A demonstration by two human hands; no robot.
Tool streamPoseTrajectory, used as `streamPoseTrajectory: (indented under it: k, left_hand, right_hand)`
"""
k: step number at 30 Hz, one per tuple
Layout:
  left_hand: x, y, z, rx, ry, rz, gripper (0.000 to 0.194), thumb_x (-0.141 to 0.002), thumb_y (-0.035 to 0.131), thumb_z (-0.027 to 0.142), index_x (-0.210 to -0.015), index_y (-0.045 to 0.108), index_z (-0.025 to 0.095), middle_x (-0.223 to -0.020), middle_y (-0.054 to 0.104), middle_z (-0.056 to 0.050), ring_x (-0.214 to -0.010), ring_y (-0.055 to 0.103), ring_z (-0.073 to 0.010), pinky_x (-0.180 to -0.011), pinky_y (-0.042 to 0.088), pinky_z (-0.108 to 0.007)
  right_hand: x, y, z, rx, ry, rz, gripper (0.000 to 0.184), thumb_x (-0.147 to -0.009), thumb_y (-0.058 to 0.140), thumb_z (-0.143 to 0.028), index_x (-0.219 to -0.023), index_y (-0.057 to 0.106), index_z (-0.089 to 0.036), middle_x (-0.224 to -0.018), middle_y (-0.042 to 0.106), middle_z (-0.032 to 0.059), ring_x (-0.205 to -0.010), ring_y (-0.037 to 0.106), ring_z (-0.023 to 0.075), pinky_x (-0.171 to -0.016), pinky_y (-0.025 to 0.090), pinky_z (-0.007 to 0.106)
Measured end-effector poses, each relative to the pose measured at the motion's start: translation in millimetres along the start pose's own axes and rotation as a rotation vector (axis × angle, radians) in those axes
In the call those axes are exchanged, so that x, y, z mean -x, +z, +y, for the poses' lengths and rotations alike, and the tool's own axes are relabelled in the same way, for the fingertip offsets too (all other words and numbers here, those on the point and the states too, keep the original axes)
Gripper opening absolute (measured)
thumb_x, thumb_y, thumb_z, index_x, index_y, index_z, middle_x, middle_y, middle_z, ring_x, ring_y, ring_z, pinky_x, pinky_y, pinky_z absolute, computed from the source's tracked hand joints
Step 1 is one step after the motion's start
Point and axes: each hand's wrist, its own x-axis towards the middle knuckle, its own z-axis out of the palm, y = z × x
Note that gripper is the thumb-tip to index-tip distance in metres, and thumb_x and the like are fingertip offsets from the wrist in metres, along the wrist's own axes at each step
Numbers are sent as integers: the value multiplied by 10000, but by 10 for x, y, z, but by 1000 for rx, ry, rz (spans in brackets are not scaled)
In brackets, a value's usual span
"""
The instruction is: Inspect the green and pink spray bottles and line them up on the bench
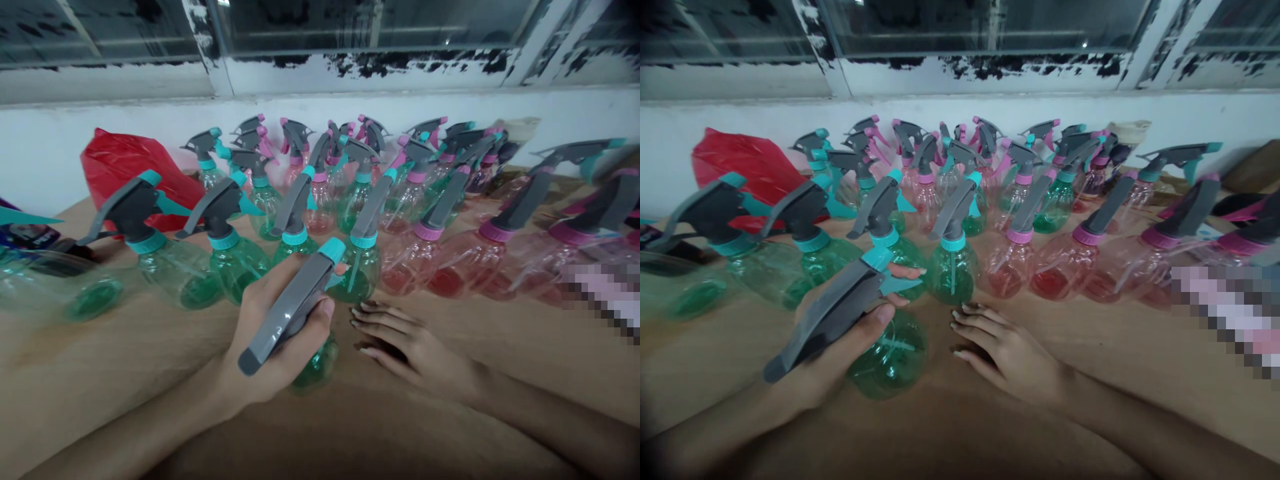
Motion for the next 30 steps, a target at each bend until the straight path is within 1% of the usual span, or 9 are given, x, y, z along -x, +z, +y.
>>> streamPoseTrajectory:
  k: [8, 11, 17, 21, 24, 27, 30]
  left_hand:
    - [9, 2, -16, 19, 0, -16, 151, -829, 527, 242, -974, 536, 283, -694, 546, 18, -649, 590, -196, -580, 487, -325]
    - [23, 13, -23, 27, -2, -16, 188, -838, 528, 222, -1011, 547, 293, -696, 547, 20, -684, 605, -199, -596, 485, -321]
    - [43, 15, -27, 36, -7, -21, 176, -848, 526, 224, -1012, 555, 279, -698, 514, 26, -646, 572, -178, -592, 468, -312]
    - [33, 11, -25, 27, -22, -19, 181, -851, 518, 204, -1016, 551, 270, -687, 516, 30, -703, 604, -187, -604, 466, -303]
    - [31, 16, -30, 29, -21, -18, 156, -847, 526, 212, -992, 543, 264, -658, 500, 33, -678, 591, -188, -588, 465, -303]
    - [37, 20, -32, 39, -25, -19, 152, -856, 527, 231, -1002, 540, 271, -719, 527, 24, -630, 552, -170, -624, 481, -320]
    - [36, 17, -26, 37, -14, -19, 128, -859, 518, 240, -981, 540, 274, -779, 550, 8, -665, 566, -178, -648, 492, -330]
  right_hand:
    - [-5, -8, -3, -9, -14, 12, 318, -943, 496, -264, -1249, 562, -212, -1309, 587, 67, -1298, 448, 217, -1063, 420, 454]
    - [-7, -11, -8, -10, -7, 14, 327, -946, 492, -260, -1264, 548, -208, -1308, 587, 71, -1298, 447, 220, -1063, 421, 458]
    - [-5, -12, 2, -12, -5, -2, 335, -948, 490, -275, -1268, 541, -189, -1310, 585, 79, -1306, 437, 217, -1078, 405, 444]
    - [0, -6, 9, -5, -5, -10, 333, -952, 486, -278, -1268, 538, -188, -1322, 575, 75, -1312, 427, 211, -1080, 402, 444]
    - [4, -2, 8, -12, -5, -2, 329, -946, 496, -276, -1264, 541, -206, -1326, 572, 68, -1308, 434, 217, -1073, 410, 456]
    - [2, -4, 2, -16, -3, 12, 330, -944, 501, -273, -1264, 541, -205, -1316, 581, 73, -1298, 447, 221, -1067, 417, 458]
    - [-5, -11, -5, -14, -4, 8, 319, -946, 493, -269, -1251, 553, -195, -1308, 587, 75, -1295, 450, 216, -1070, 413, 449]
